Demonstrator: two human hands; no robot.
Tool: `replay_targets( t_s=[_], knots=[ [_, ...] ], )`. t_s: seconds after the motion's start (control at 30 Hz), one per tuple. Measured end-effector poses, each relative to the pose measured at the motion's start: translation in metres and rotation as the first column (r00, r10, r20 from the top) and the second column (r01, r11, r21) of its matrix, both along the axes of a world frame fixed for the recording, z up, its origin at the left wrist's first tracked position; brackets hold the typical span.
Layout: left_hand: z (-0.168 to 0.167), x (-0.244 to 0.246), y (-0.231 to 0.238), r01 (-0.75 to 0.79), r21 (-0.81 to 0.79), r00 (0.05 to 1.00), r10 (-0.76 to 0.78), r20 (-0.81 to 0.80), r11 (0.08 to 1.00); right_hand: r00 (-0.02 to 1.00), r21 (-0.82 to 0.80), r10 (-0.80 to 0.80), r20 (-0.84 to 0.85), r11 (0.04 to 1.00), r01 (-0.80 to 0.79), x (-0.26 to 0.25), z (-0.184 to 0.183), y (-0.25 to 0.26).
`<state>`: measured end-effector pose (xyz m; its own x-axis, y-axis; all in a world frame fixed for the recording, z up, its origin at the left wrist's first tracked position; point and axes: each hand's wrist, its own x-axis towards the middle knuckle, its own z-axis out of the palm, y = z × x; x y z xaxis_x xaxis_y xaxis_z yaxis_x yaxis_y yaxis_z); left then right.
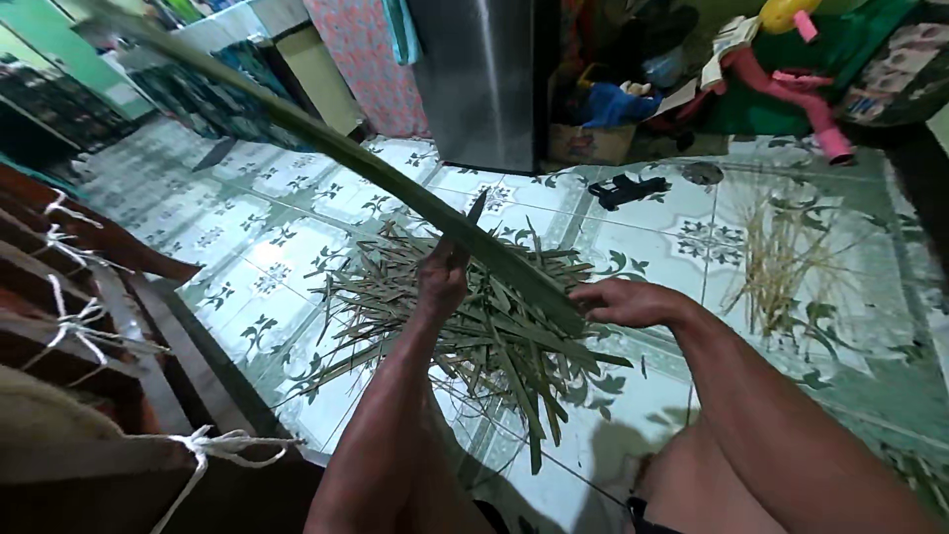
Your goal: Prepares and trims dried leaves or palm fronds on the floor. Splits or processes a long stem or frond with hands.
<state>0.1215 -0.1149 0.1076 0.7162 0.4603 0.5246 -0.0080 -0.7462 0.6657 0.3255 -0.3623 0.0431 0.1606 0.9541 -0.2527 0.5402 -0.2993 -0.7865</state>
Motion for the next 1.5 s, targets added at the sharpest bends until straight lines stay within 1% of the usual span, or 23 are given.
replay_targets(
  t_s=[0.03, 0.1, 0.17, 0.2, 0.23, 0.27, 0.3, 0.33, 0.37, 0.4, 0.47, 0.5, 0.53, 0.57, 0.67, 0.73, 0.8, 0.87, 0.93, 1.0, 1.17, 1.3, 1.5],
  knots=[
    [-0.002, -0.001, 0.003, 0.022, 0.041, 1.000, -0.022, -0.004, 0.999, 0.999, -0.032, -0.014, 0.040, 0.999, 0.015, 0.006, 0.001, -0.004],
    [-0.007, -0.001, 0.010, 0.062, 0.141, 0.998, -0.066, 0.023, 0.988, 0.985, 0.011, -0.130, 0.115, 0.992, 0.129, 0.014, 0.007, -0.015],
    [-0.009, -0.001, 0.011, 0.081, 0.184, 0.996, -0.084, 0.011, 0.980, 0.938, 0.170, -0.317, 0.141, 0.941, 0.292, 0.015, 0.013, -0.017],
    [-0.011, -0.002, 0.010, 0.092, 0.185, 0.996, -0.094, 0.001, 0.978, 0.914, 0.281, -0.393, 0.096, 0.892, 0.354, 0.010, 0.016, -0.013],
    [-0.013, -0.001, 0.007, 0.110, 0.187, 0.994, -0.109, -0.012, 0.976, 0.902, 0.379, -0.431, 0.012, 0.837, 0.395, 0.001, 0.018, -0.006],
    [-0.016, 0.000, 0.003, 0.129, 0.193, 0.992, -0.127, -0.021, 0.973, 0.900, 0.442, -0.426, -0.094, 0.792, 0.421, -0.011, 0.020, 0.003],
    [-0.021, 0.003, -0.002, 0.153, 0.198, 0.988, -0.148, -0.038, 0.968, 0.903, 0.477, -0.382, -0.196, 0.767, 0.428, -0.024, 0.021, 0.013],
    [-0.026, 0.006, -0.008, 0.178, 0.198, 0.984, -0.170, -0.058, 0.964, 0.904, 0.484, -0.324, -0.279, 0.766, 0.424, -0.037, 0.022, 0.022],
    [-0.031, 0.009, -0.015, 0.209, 0.192, 0.977, -0.196, -0.084, 0.959, 0.890, 0.467, -0.268, -0.368, 0.775, 0.426, -0.048, 0.022, 0.029],
    [-0.036, 0.012, -0.022, 0.240, 0.181, 0.969, -0.224, -0.104, 0.954, 0.850, 0.431, -0.229, -0.474, 0.782, 0.451, -0.058, 0.021, 0.035],
    [-0.042, 0.018, -0.033, 0.277, 0.186, 0.957, -0.253, -0.142, 0.943, 0.701, 0.306, -0.203, -0.684, 0.792, 0.528, -0.068, 0.014, 0.044],
    [-0.043, 0.020, -0.037, 0.285, 0.191, 0.954, -0.259, -0.149, 0.939, 0.648, 0.252, -0.214, -0.731, 0.798, 0.548, -0.070, 0.013, 0.046],
    [-0.043, 0.021, -0.039, 0.285, 0.203, 0.955, -0.258, -0.149, 0.937, 0.637, 0.225, -0.242, -0.732, 0.796, 0.561, -0.071, 0.012, 0.047],
    [-0.041, 0.022, -0.041, 0.276, 0.209, 0.958, -0.251, -0.138, 0.938, 0.652, 0.220, -0.285, -0.703, 0.784, 0.580, -0.072, 0.012, 0.046],
    [-0.026, 0.019, -0.038, 0.193, 0.153, 0.979, -0.179, -0.099, 0.969, 0.778, 0.279, -0.356, -0.517, 0.790, 0.546, -0.070, 0.017, 0.038],
    [-0.016, 0.016, -0.035, 0.096, 0.095, 0.993, -0.090, -0.070, 0.991, 0.840, 0.296, -0.339, -0.424, 0.824, 0.482, -0.067, 0.016, 0.034],
    [-0.003, 0.012, -0.028, 0.005, 0.022, 1.000, -0.005, -0.020, 1.000, 0.860, 0.268, -0.277, -0.428, 0.870, 0.414, -0.063, 0.012, 0.028],
    [0.006, 0.008, -0.012, -0.064, -0.057, 0.996, 0.067, 0.055, 0.996, 0.887, 0.230, -0.247, -0.391, 0.907, 0.353, -0.062, 0.008, 0.019],
    [0.007, 0.003, 0.008, -0.099, -0.124, 0.979, 0.119, 0.166, 0.987, 0.928, 0.207, -0.222, -0.298, 0.935, 0.290, -0.060, 0.004, 0.009],
    [0.009, -0.007, 0.025, -0.114, -0.195, 0.964, 0.156, 0.217, 0.974, 0.959, 0.187, -0.212, -0.188, 0.951, 0.247, -0.055, 0.000, 0.000],
    [0.014, -0.028, 0.052, -0.185, -0.319, 0.928, 0.272, 0.255, 0.930, 0.971, 0.187, -0.240, -0.004, 0.953, 0.236, -0.042, -0.010, -0.021],
    [0.015, -0.043, 0.069, -0.117, -0.399, 0.914, 0.256, 0.316, 0.910, 0.969, 0.188, -0.243, 0.047, 0.955, 0.230, -0.035, -0.014, -0.034],
    [0.017, -0.059, 0.085, -0.127, -0.466, 0.899, 0.300, 0.319, 0.876, 0.967, 0.163, -0.240, 0.084, 0.961, 0.224, -0.025, -0.019, -0.048]
  ],
)
